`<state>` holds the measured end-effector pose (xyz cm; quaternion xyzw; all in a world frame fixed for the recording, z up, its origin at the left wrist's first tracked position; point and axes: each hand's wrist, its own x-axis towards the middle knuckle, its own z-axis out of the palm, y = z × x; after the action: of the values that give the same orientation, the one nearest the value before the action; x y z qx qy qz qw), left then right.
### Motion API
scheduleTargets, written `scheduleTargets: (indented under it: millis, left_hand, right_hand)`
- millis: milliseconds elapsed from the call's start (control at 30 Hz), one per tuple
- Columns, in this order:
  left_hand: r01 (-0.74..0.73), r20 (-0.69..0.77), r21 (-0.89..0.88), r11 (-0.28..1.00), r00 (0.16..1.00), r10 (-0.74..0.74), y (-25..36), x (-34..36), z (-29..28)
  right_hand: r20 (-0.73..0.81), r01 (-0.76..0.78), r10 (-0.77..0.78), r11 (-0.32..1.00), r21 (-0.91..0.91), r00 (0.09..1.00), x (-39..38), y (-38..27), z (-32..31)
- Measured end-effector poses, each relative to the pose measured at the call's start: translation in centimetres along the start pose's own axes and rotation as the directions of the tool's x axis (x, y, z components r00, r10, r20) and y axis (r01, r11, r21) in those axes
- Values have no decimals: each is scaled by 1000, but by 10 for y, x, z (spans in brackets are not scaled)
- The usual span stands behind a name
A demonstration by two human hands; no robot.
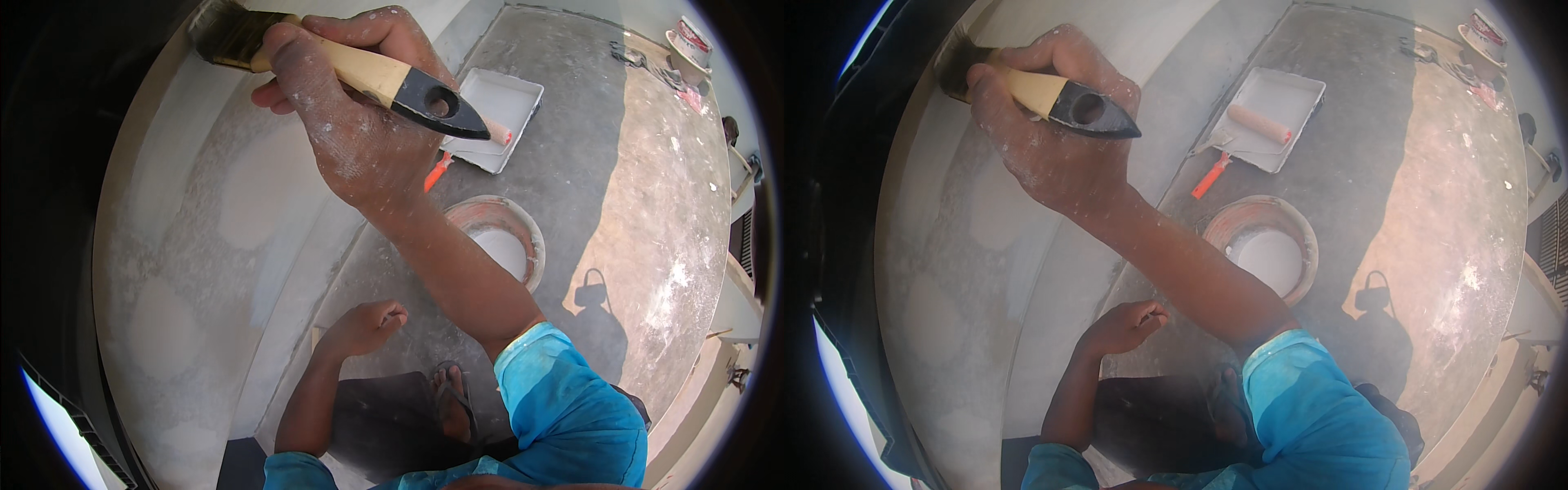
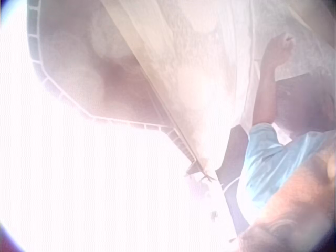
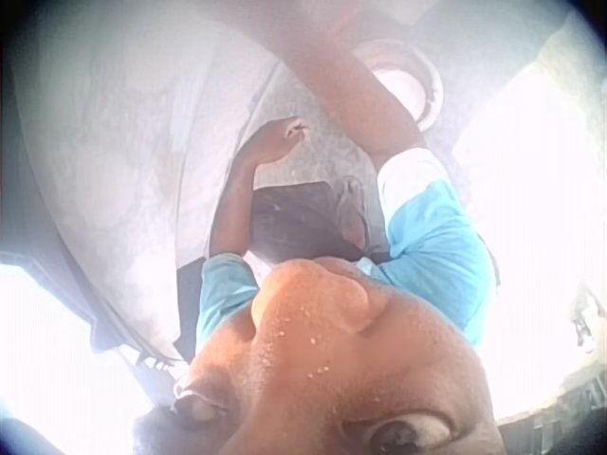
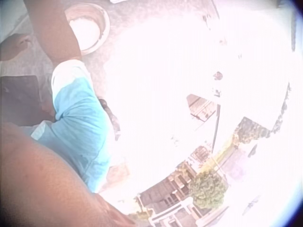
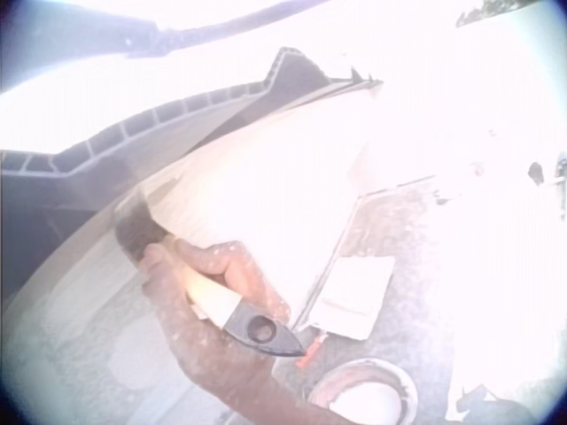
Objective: The person paints a curved concrete wall with white paint using a brush. They repeatedly dip the brush into a bucket of paint and apply it to the wall surface in steady strokes.
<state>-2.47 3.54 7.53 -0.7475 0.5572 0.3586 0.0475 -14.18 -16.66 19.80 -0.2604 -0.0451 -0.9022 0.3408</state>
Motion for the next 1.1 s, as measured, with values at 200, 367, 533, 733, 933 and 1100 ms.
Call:
scheduleTargets:
  millis: [200,367,533,733,933,1100]
  left_hand:
    - [-24,-17,-14,1000,1000,24,-3,0,2]
    - [-26,-23,-25,999,999,25,-8,0,4]
    - [-54,-32,-1,999,998,54,-8,2,4]
    - [-169,-166,6,986,972,168,4,-9,4]
    - [-14,2,6,1000,1000,14,1,4,1]
    - [-11,-8,-3,1000,1000,11,3,1,0]
  right_hand:
    - [2,-179,180,975,132,984,-14,-3,6]
    - [21,-179,178,977,115,984,-21,-10,8]
    - [100,-275,269,960,53,958,-34,-26,7]
    - [247,-364,327,924,121,912,-45,-47,-3]
    - [177,-487,458,853,188,871,-8,-19,-23]
    - [189,-527,492,792,308,850,-14,-43,-31]
